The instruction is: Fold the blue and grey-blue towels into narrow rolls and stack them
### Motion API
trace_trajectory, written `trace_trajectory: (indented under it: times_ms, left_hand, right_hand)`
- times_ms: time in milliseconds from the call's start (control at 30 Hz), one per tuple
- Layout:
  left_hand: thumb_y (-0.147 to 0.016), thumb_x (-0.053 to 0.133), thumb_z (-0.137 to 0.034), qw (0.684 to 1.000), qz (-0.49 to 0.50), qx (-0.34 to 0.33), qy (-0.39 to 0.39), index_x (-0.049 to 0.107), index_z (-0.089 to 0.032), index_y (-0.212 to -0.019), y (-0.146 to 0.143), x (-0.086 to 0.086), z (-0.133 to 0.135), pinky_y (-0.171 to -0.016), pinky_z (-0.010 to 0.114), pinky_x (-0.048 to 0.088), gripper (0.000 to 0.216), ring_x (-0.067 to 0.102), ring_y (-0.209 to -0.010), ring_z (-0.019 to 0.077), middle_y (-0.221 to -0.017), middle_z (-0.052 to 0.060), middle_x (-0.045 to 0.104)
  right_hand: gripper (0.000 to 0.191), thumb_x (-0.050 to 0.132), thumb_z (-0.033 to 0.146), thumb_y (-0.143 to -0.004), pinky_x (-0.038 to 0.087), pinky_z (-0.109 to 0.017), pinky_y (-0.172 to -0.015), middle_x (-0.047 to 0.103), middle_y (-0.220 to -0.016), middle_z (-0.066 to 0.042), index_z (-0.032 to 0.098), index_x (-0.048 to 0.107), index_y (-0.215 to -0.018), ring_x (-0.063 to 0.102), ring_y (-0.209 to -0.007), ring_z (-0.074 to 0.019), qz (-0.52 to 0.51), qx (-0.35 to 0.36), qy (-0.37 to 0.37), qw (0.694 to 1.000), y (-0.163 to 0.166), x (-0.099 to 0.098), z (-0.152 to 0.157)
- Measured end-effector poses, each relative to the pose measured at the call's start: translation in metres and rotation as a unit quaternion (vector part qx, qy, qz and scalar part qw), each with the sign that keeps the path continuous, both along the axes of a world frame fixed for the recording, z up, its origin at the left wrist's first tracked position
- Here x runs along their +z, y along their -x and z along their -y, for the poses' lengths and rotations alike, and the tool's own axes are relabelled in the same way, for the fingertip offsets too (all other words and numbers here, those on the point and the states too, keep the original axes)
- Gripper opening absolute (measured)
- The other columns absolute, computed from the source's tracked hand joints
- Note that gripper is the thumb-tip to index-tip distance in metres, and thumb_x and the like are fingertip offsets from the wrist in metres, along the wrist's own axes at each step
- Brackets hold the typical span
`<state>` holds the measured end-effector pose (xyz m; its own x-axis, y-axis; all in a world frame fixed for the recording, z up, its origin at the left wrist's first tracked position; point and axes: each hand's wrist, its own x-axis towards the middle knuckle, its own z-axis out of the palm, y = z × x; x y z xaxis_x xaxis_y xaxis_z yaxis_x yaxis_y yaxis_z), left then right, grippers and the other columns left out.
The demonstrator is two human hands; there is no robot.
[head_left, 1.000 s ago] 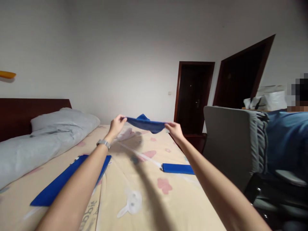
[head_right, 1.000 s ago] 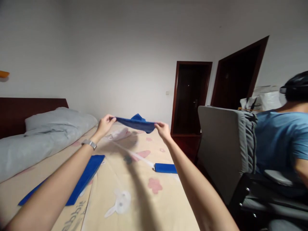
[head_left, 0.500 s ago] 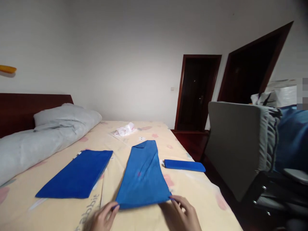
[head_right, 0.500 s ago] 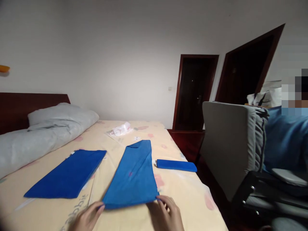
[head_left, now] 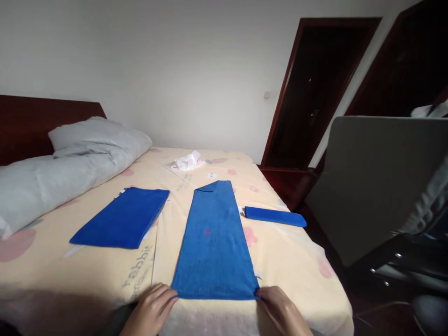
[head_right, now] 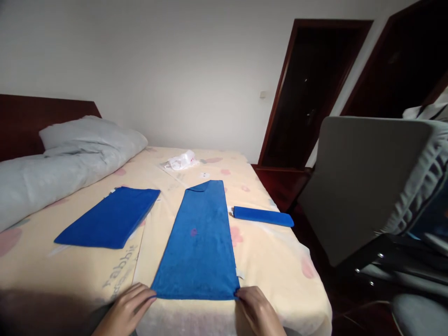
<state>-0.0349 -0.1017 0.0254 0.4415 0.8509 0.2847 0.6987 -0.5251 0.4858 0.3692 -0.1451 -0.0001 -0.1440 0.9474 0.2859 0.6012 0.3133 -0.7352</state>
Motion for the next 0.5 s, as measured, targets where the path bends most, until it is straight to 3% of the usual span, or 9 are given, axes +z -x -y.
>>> trace_trajectory:
  times_ms: [133, 267, 333, 400, 500]
  left_hand:
    - [-0.091, 0.057, -0.028, 0.997, -0.018, -0.019, 0.074, 0.071, -0.024, -0.085, -0.004, 0.015, -0.026, -0.081, 0.029, 0.05, 0.016, 0.066, -0.086, 0.0206, -0.086, 0.003, 0.07]
    - [-0.092, 0.055, -0.037, 0.981, 0.07, 0.005, 0.178, 0.066, -0.02, -0.09, -0.015, 0.014, -0.069, -0.071, 0.025, 0.046, 0.021, 0.062, -0.077, 0.0171, -0.081, 0.001, 0.066]
    - [-0.093, 0.052, -0.044, 0.973, 0.114, 0.048, 0.193, 0.063, -0.018, -0.091, -0.019, 0.003, -0.081, -0.06, 0.023, 0.041, 0.028, 0.055, -0.064, 0.0145, -0.066, -0.003, 0.055]
    - [-0.091, 0.053, -0.048, 0.972, 0.12, 0.09, 0.182, 0.063, -0.018, -0.089, -0.02, -0.011, -0.083, -0.054, 0.023, 0.034, 0.032, 0.046, -0.056, 0.0127, -0.058, -0.006, 0.042]
    - [-0.09, 0.055, -0.048, 0.977, 0.072, 0.121, 0.159, 0.065, -0.02, -0.085, -0.018, -0.021, -0.076, -0.055, 0.024, 0.034, 0.031, 0.044, -0.058, 0.0128, -0.06, -0.005, 0.042]
  right_hand:
    - [0.024, 0.052, 0.034, -0.092, 0.054, -0.038, -0.083, 0.073, -0.095, -0.009, 0.024, 0.074, -0.093, 0.068, -0.091, -0.0272, 0.025, 0.042, 0.103, 0.993, -0.007, 0.024, -0.021]
    - [0.013, 0.061, 0.03, -0.082, 0.047, -0.027, -0.063, 0.067, -0.073, -0.002, 0.018, 0.068, -0.08, 0.061, -0.068, -0.0183, -0.011, 0.109, 0.278, 0.954, -0.014, 0.046, -0.066]
    - [0.019, 0.063, 0.036, -0.083, 0.044, -0.025, -0.061, 0.064, -0.07, -0.001, 0.017, 0.066, -0.084, 0.058, -0.066, -0.0163, -0.07, 0.093, 0.31, 0.944, -0.015, 0.043, -0.081]
    - [0.029, 0.061, 0.044, -0.087, 0.044, -0.026, -0.062, 0.063, -0.072, -0.001, 0.016, 0.066, -0.091, 0.057, -0.066, -0.0164, -0.113, 0.046, 0.296, 0.947, -0.015, 0.032, -0.085]
    - [0.036, 0.058, 0.051, -0.09, 0.044, -0.027, -0.063, 0.064, -0.077, -0.003, 0.017, 0.066, -0.097, 0.058, -0.069, -0.0177, -0.133, -0.001, 0.264, 0.955, -0.014, 0.015, -0.079]
